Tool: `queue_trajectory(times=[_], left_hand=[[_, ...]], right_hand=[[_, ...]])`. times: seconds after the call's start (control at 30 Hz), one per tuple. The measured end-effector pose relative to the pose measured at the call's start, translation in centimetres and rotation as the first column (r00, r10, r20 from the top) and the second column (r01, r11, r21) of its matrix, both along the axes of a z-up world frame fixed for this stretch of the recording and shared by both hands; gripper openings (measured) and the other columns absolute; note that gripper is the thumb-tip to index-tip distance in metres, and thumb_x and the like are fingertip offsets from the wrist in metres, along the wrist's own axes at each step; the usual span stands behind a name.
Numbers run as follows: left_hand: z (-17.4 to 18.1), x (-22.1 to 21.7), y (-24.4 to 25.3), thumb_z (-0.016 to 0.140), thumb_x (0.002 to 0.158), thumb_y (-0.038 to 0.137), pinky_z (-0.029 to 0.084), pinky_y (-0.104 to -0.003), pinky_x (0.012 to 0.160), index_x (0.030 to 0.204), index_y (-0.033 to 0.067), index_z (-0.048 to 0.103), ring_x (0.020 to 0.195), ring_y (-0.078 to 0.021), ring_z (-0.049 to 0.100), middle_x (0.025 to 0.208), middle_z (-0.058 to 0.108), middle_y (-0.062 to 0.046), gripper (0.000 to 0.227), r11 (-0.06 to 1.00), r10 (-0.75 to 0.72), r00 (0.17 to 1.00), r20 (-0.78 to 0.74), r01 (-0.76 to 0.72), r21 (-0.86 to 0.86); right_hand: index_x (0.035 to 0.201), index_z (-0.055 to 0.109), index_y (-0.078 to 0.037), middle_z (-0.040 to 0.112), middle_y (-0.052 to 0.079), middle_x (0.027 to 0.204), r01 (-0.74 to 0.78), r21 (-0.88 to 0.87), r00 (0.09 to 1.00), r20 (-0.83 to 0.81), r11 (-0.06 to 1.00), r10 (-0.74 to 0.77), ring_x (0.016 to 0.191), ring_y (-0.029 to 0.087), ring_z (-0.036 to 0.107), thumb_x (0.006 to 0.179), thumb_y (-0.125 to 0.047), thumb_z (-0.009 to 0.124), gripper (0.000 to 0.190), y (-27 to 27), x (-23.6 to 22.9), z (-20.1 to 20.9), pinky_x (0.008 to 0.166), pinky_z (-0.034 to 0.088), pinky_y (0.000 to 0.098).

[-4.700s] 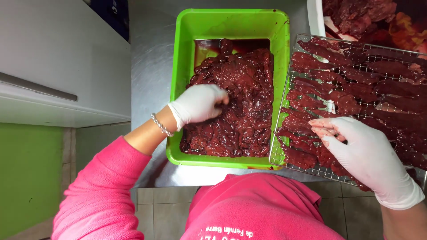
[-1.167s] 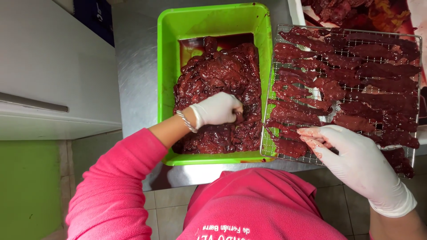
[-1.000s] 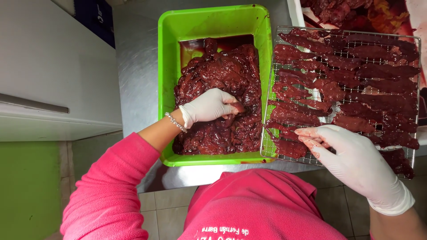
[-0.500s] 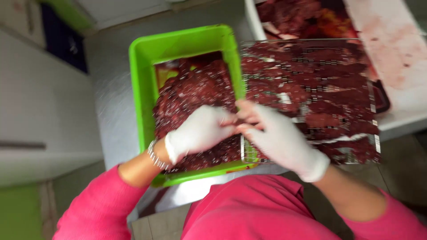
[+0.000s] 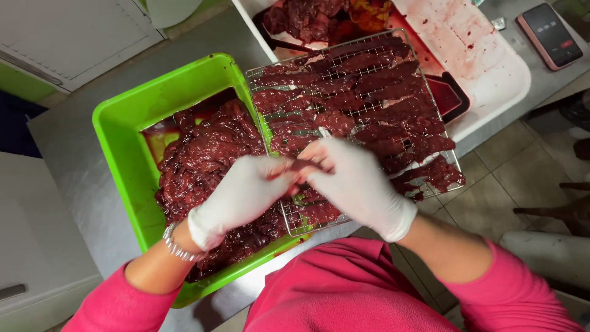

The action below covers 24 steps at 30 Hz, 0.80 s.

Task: Placing thin strips of marinated meat onto a wire rack for dehydration.

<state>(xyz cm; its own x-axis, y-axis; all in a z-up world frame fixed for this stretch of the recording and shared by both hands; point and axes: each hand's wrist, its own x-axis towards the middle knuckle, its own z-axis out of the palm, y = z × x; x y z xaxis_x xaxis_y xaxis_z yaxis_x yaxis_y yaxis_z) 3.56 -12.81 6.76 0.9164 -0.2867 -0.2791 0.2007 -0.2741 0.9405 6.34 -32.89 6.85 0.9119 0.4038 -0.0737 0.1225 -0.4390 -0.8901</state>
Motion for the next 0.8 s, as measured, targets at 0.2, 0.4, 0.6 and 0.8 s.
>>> queue_trajectory(times=[0.2,0.4,0.6,0.8], left_hand=[[1.0,4.7,-4.1,0.068,0.092,0.017,0.057,-0.023,0.067,0.101,0.0037,0.079,0.07,-0.004,0.069,0.077,0.076,0.0,0.02,0.999,-0.024,0.982,0.188,0.028,-0.022],[1.8,7.1,-7.4,0.069,0.091,0.022,0.056,-0.028,0.061,0.097,0.0069,0.079,0.061,-0.0122,0.067,0.069,0.074,-0.007,0.019,0.995,-0.082,0.971,0.226,0.066,0.076],[0.3,5.2,-9.0,0.07,0.09,0.034,0.055,-0.043,0.065,0.092,0.0125,0.079,0.071,-0.0353,0.07,0.08,0.072,-0.015,0.024,0.948,-0.224,0.816,0.533,0.056,0.312],[-2.8,2.8,-9.7,0.07,0.088,0.033,0.056,-0.044,0.069,0.095,0.0112,0.079,0.073,-0.0365,0.07,0.081,0.072,-0.016,0.024,0.926,-0.276,0.894,0.353,0.149,0.347]], right_hand=[[0.11,0.064,-0.001,0.074,0.004,0.097,0.028,0.103,0.996,-0.086,0.994,-0.019,0.086,0.008,0.07,0.091,-0.003,0.067,0.02,-5.4,3.5,2.8,0.075,0.057,0.0247],[0.115,0.059,-0.002,0.065,0.0,0.096,0.05,0.2,0.969,-0.247,0.979,0.001,0.085,0.005,0.061,0.089,0.005,0.061,0.027,-8.2,4.6,3.9,0.072,0.05,0.0206],[0.107,0.06,0.0,0.062,0.0,0.088,0.076,0.19,0.971,-0.235,0.979,-0.03,0.077,0.006,0.058,0.091,0.003,0.067,0.018,-10.8,3.1,-1.3,0.064,0.048,0.0225],[0.102,0.063,-0.003,0.064,0.001,0.083,0.138,0.101,0.902,-0.425,0.985,-0.083,0.072,0.007,0.059,0.087,0.0,0.07,0.017,-10.9,0.3,-3.8,0.061,0.048,0.0236]])
